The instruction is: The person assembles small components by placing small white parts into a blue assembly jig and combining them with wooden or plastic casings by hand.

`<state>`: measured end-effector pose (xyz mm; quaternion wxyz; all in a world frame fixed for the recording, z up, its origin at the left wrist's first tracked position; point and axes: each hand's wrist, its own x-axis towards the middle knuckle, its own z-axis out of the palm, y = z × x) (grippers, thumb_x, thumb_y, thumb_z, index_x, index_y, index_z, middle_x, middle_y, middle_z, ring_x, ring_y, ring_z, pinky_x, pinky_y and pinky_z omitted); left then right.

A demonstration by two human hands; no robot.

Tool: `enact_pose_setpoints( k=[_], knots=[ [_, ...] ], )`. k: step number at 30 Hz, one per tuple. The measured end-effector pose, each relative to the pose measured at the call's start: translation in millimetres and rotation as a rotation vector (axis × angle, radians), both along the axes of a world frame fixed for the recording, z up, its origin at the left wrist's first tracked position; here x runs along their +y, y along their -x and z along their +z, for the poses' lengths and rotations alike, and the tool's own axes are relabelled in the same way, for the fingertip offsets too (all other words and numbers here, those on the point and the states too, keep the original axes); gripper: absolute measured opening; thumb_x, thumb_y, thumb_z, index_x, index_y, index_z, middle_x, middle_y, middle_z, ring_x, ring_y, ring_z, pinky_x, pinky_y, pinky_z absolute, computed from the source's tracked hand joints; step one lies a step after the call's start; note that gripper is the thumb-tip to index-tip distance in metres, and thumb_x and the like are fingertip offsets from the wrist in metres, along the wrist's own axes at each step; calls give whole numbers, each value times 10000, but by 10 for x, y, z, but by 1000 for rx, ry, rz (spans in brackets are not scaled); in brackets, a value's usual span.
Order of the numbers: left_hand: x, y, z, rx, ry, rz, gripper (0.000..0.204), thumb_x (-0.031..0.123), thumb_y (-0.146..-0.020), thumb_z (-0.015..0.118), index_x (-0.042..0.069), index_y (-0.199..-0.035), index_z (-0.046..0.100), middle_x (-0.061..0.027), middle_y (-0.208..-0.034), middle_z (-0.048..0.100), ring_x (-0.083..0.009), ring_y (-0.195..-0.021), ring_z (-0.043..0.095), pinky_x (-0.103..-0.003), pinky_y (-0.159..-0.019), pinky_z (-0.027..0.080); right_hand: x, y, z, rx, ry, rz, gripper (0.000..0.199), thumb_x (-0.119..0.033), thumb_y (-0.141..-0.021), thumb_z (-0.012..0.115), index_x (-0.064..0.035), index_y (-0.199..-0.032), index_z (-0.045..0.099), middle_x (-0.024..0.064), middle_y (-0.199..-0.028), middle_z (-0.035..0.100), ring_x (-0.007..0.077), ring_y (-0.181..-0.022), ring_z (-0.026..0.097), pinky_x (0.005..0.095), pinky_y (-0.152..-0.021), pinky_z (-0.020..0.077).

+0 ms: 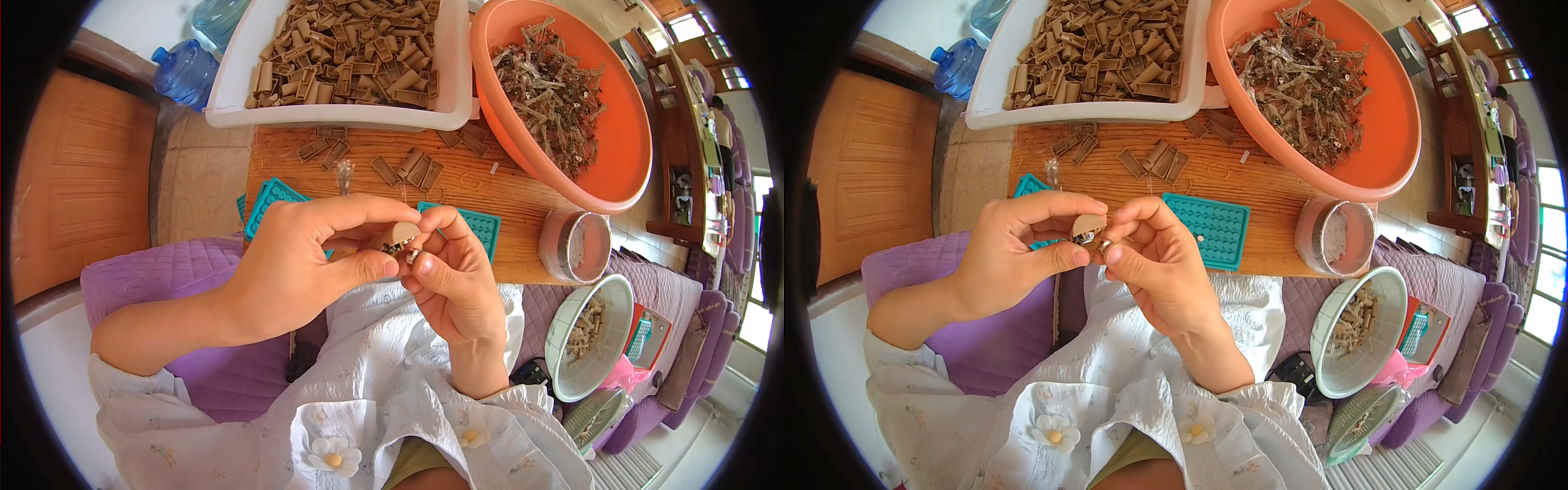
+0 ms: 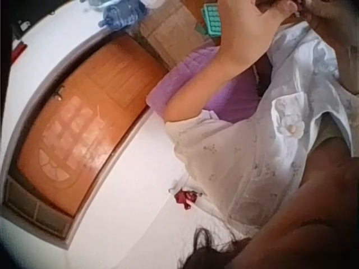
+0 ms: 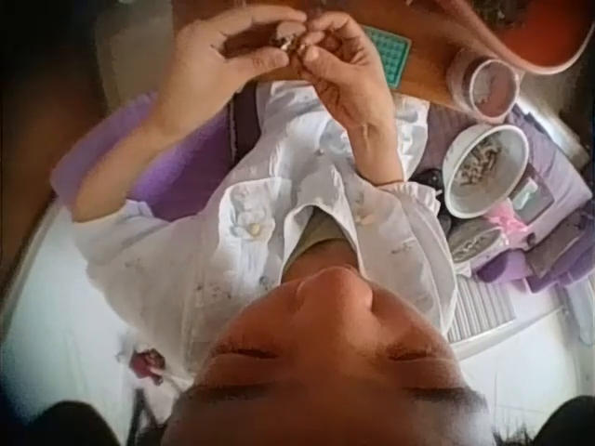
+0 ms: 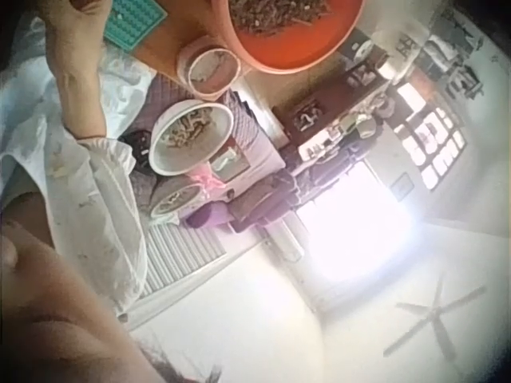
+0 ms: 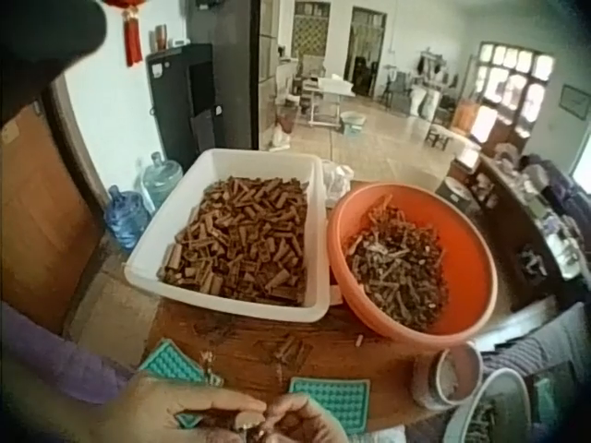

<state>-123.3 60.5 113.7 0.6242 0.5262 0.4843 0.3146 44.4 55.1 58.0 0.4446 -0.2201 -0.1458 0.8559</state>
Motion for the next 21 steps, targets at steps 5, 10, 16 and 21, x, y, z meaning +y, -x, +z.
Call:
enact_pose_setpoints(
  k=[5,10,16,21],
  knots=[
    [11,22,-1,156,-88,-37,331,-12,-722,615,-14,-1043,537,-81,-943,580,-132,-868,557,-260,-749,474,23,55,6,-24,17,4,306,-9,-751,598,-70,-1000,433,12,-893,482,90,-754,536,191,-627,485],
    [52,-19,-7,139,-69,-41,315,-14,-733,595,-17,-1043,538,-88,-958,581,-119,-832,556,-263,-729,481,84,65,-18,-55,-6,2,312,-8,-759,587,-65,-1014,416,20,-918,459,93,-755,534,206,-615,489],
    [57,13,-5,160,-18,-78,288,20,-767,567,-16,-1050,526,-69,-935,573,-99,-807,549,-246,-720,470,102,87,-2,-304,-190,-3,359,-9,-755,595,-40,-1052,398,36,-921,457,111,-769,548,208,-615,477],
    [18,14,-13,-49,182,-25,279,70,-803,540,-18,-1063,493,-61,-957,552,-84,-813,541,-222,-736,447,129,51,0,-362,-337,-24,347,-22,-757,598,-23,-1049,409,40,-928,469,105,-777,544,211,-602,461]
  ],
)
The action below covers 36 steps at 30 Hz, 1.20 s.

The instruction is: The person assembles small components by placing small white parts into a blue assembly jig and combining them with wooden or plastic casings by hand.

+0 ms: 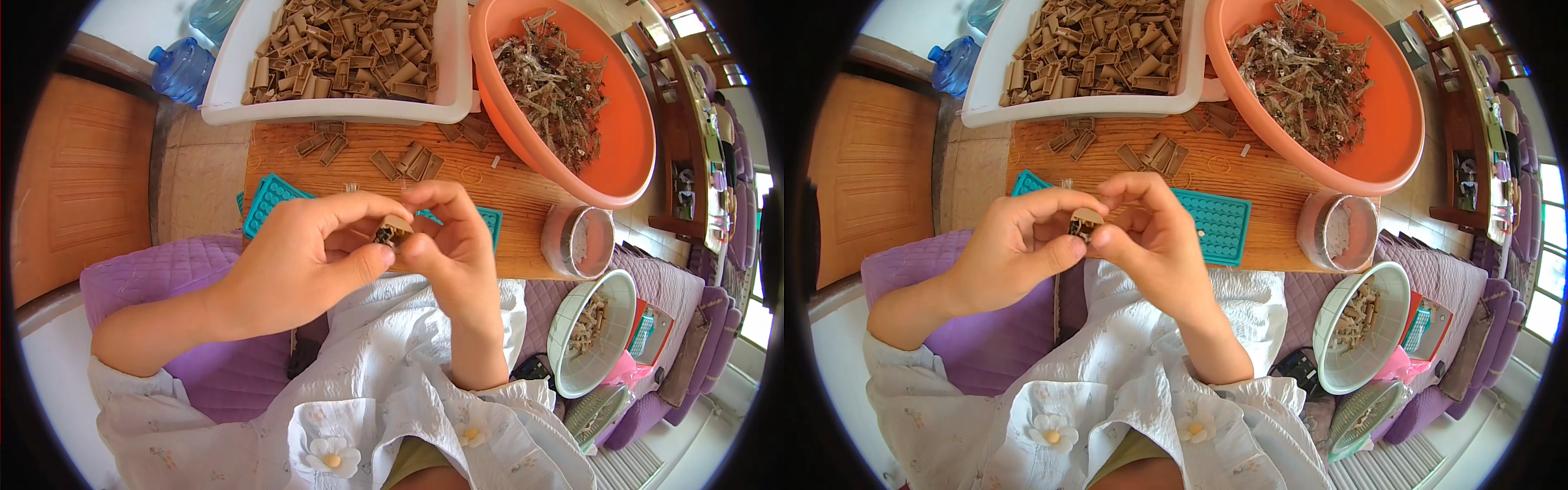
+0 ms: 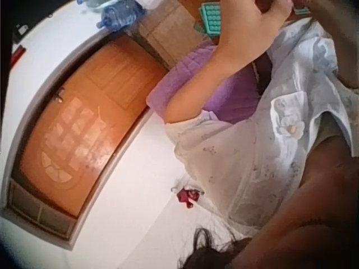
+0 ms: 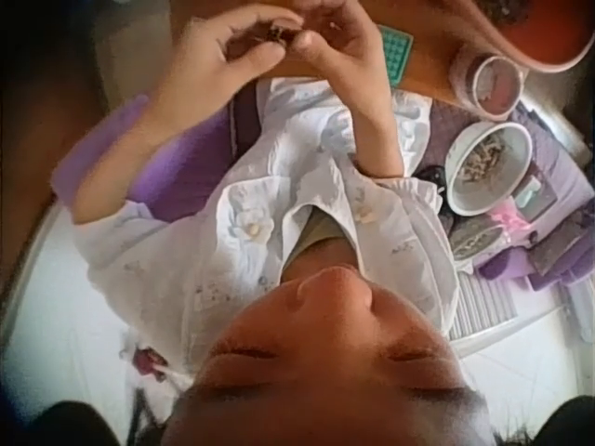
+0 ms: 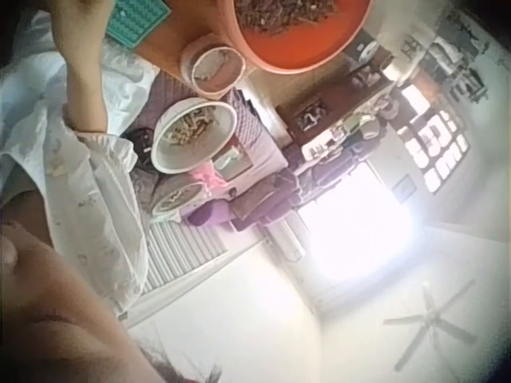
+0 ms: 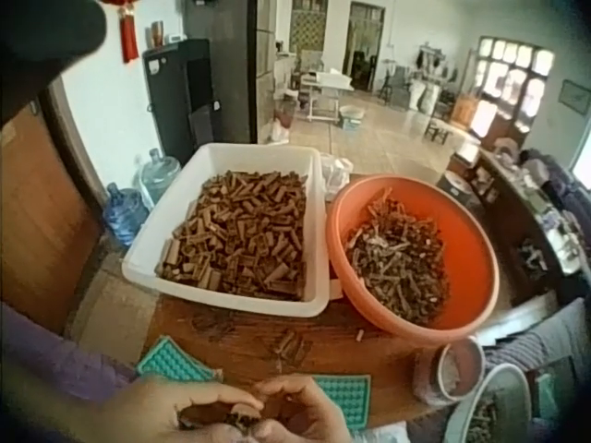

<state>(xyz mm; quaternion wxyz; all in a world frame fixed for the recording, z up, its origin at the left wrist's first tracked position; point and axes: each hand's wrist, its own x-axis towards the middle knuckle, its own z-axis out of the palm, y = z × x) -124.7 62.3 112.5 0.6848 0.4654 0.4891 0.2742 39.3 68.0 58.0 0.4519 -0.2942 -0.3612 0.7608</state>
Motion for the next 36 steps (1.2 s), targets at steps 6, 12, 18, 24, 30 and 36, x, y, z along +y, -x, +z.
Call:
enact_pose_setpoints(
  k=[6,12,18,24,30,36],
  knots=[
    [-26,-18,-14,-5,-1,-82,253,60,-822,490,-17,-1063,486,-54,-934,544,-87,-800,536,-216,-733,435,118,-471,-295,-627,-242,-260,262,-83,-745,613,-21,-972,499,18,-822,540,62,-667,491,187,-587,405],
    [-27,-9,-5,65,92,-149,244,34,-823,457,-20,-1059,484,-53,-918,542,-84,-815,522,-216,-743,426,24,-643,-698,-1346,-567,-8,288,-34,-690,601,-58,-964,516,85,-766,549,228,-697,542,313,-605,448],
    [-42,-21,-19,41,119,-175,241,25,-820,454,-16,-1056,487,-50,-921,542,-75,-829,518,-211,-737,423,-88,-687,-807,-1495,-583,86,285,-68,-682,610,-64,-949,511,95,-772,542,273,-747,537,362,-606,443],
    [-40,-36,-16,38,135,-177,257,34,-823,465,-16,-1074,480,-56,-952,536,-81,-838,529,-218,-763,428,-54,-717,-988,-1490,-577,79,254,-71,-684,612,-46,-919,515,117,-733,536,292,-664,540,383,-575,440],
    [-64,-41,-65,23,155,-155,263,45,-829,472,-21,-1084,473,-64,-986,523,-89,-864,527,-227,-791,428,-29,-576,-634,-1263,-434,-39,96,0,-740,554,-1,-827,514,109,-790,580,202,-660,580,278,-600,464],
    [-84,-52,-56,14,197,-143,287,59,-837,483,-22,-1110,452,-42,-945,532,-73,-860,511,-222,-745,437,-283,-105,-146,-605,-397,-514,165,62,-712,589,36,-854,509,101,-758,589,205,-687,594,269,-644,486]
  ],
)
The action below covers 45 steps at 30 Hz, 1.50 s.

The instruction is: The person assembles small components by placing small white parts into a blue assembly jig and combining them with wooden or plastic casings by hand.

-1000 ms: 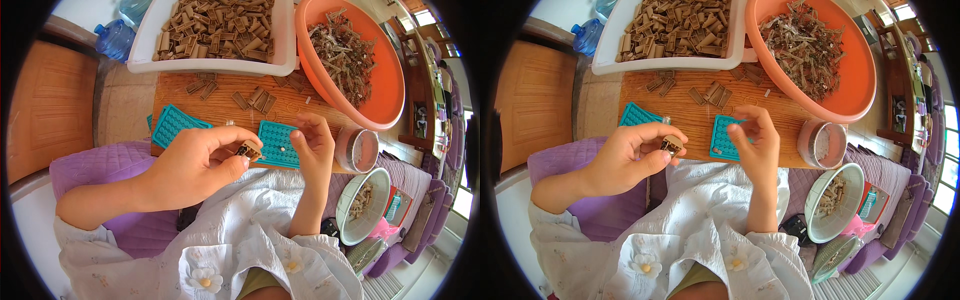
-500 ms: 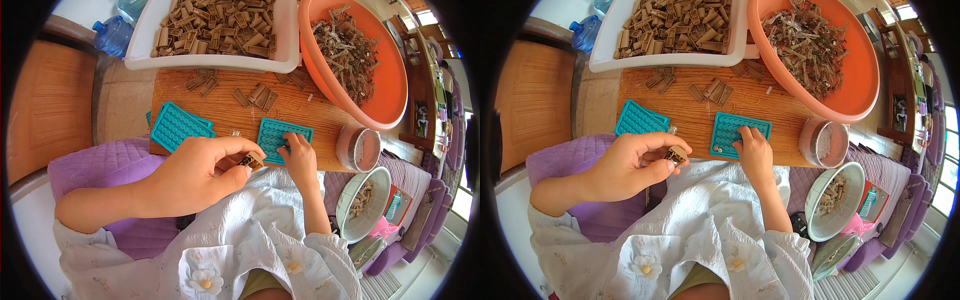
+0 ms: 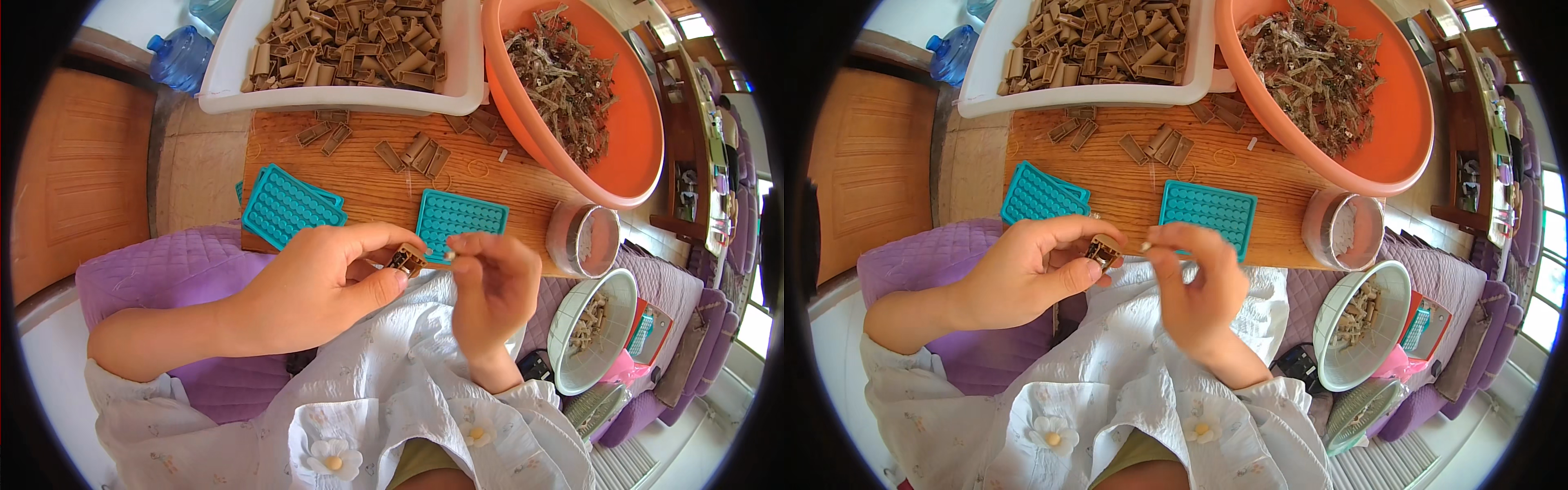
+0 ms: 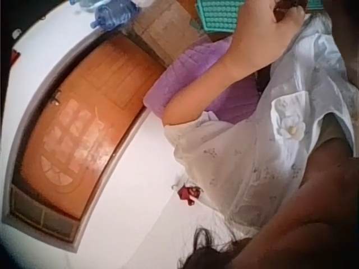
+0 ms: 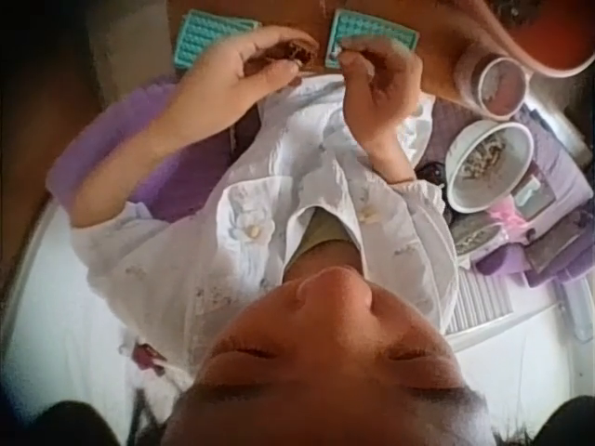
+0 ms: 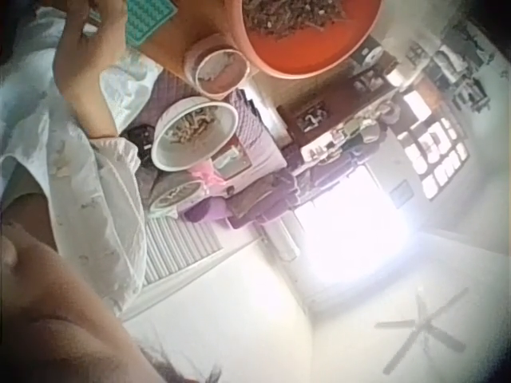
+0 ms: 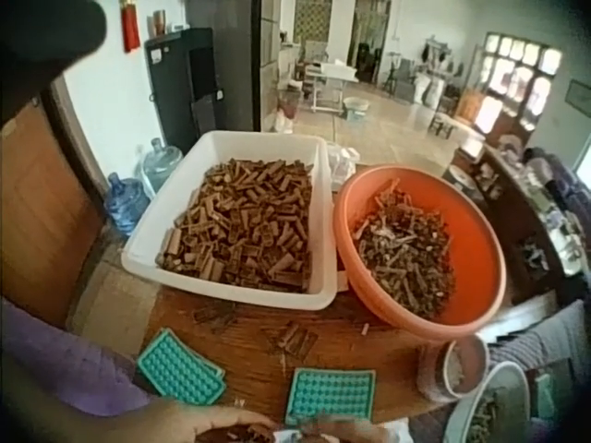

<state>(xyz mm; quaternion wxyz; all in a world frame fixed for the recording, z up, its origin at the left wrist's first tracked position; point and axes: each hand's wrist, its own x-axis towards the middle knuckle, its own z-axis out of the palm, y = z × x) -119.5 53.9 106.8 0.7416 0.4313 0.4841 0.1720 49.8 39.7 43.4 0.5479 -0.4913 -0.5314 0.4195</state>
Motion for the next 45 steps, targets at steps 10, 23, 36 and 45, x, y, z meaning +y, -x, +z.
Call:
enact_pose_setpoints(
  k=[10,23,36,45],
  knots=[
    [-38,10,-147,-60,-20,29,312,30,-837,470,-48,-1136,426,-40,-889,550,-72,-784,515,-212,-694,436,-41,226,-232,-178,-564,34,246,93,-659,615,10,-845,477,138,-740,584,273,-700,600,328,-617,509],
    [-17,24,-102,-153,81,-1,214,41,-818,431,0,-1016,499,-46,-890,553,-82,-775,510,-214,-681,417,-84,-408,-783,-772,-12,255,316,-52,-702,616,-30,-1000,516,119,-844,566,261,-725,547,326,-614,454],
    [-60,-11,-131,-119,92,42,235,59,-831,465,-6,-1056,487,-43,-891,546,-88,-819,524,-218,-708,430,-106,-245,-602,-478,92,147,220,43,-717,584,-18,-920,524,92,-780,568,197,-659,569,269,-575,469],
    [-84,-29,-99,-16,-34,2,271,31,-827,492,-14,-1093,469,-26,-860,545,-64,-801,524,-202,-686,432,-145,95,-108,10,-336,78,299,123,-631,632,10,-875,501,113,-783,576,218,-670,573,281,-608,478]
  ],
)
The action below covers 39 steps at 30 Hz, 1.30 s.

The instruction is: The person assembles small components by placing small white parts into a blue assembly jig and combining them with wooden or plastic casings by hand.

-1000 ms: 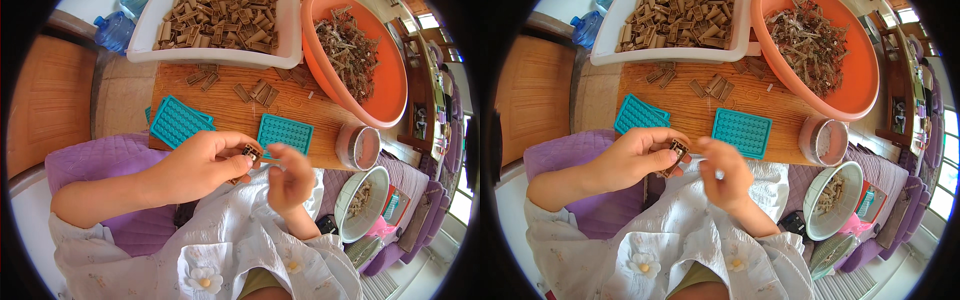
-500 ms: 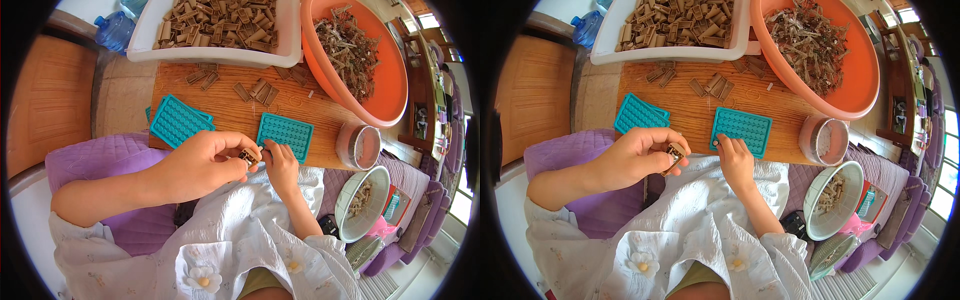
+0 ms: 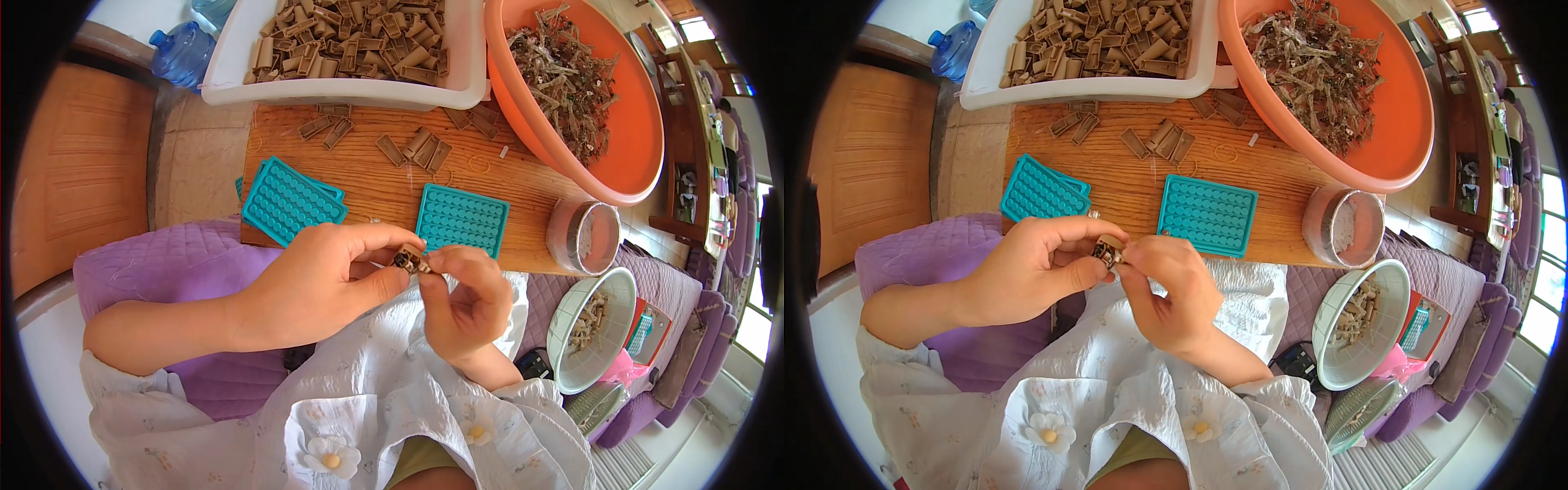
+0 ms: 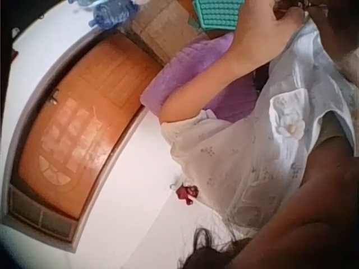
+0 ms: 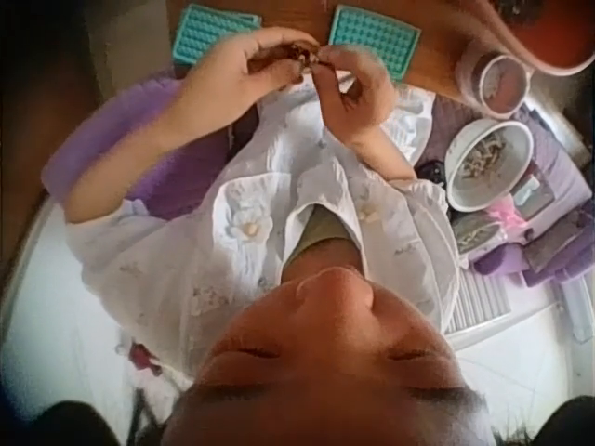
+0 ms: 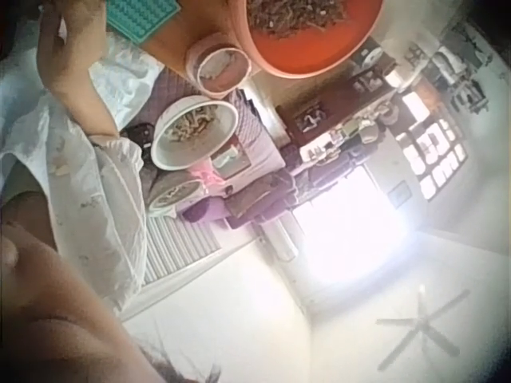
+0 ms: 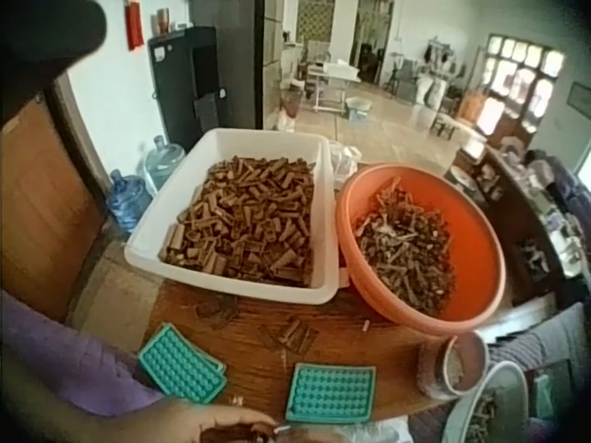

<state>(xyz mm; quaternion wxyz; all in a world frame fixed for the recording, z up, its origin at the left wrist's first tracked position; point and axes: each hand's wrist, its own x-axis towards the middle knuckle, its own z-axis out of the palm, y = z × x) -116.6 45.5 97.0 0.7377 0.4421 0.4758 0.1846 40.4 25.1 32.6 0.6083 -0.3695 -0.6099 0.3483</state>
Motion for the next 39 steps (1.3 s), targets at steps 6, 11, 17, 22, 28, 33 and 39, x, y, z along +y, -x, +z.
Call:
enact_pose_setpoints(
  k=[6,11,17,22,28,33,39],
  knots=[
    [-15,6,-60,55,-78,49,262,1,-824,483,-22,-1085,473,-32,-847,550,-64,-802,524,-198,-673,428,27,65,-51,-265,-160,-86,265,94,-605,665,13,-816,526,107,-720,575,224,-635,563,275,-540,470],
    [-20,-5,-73,152,-143,-12,269,0,-819,493,-29,-1086,473,-36,-851,553,-63,-803,529,-202,-666,434,-47,89,-137,-280,-171,-122,277,96,-648,630,2,-872,496,105,-752,566,217,-664,548,274,-575,458],
    [-41,-20,-52,144,-142,-17,280,11,-817,506,-27,-1092,475,-34,-864,552,-63,-797,532,-202,-663,437,-107,102,-218,-250,-211,-135,325,107,-708,555,-21,-976,422,96,-819,543,200,-694,515,275,-637,442],
    [-23,-18,15,230,-203,-32,268,13,-798,530,-14,-1063,505,-43,-824,575,-63,-758,541,-211,-635,444,-125,118,-231,-173,-169,-130,298,115,-713,543,-19,-955,432,95,-828,540,194,-698,510,270,-638,434],
    [-67,-5,-46,391,-496,-113,259,28,-750,558,28,-1008,542,-114,-755,599,-174,-632,587,-260,-558,454,35,-102,87,-325,92,184,297,103,-658,614,-11,-894,475,86,-878,525,158,-756,502,244,-634,422],
    [-122,-24,-27,317,-425,-342,237,58,-741,559,49,-977,541,-113,-724,594,-226,-585,590,-282,-523,459,306,-301,212,-260,595,655,440,-114,-633,726,14,-992,506,104,-970,499,156,-863,480,260,-675,425],
    [-83,-29,24,100,-244,-313,264,58,-751,553,33,-1012,519,-49,-805,596,-117,-713,589,-247,-662,489,888,-540,-277,-232,616,672,414,-315,-752,609,3,-1004,526,101,-909,548,188,-821,529,289,-710,421]
  ],
)
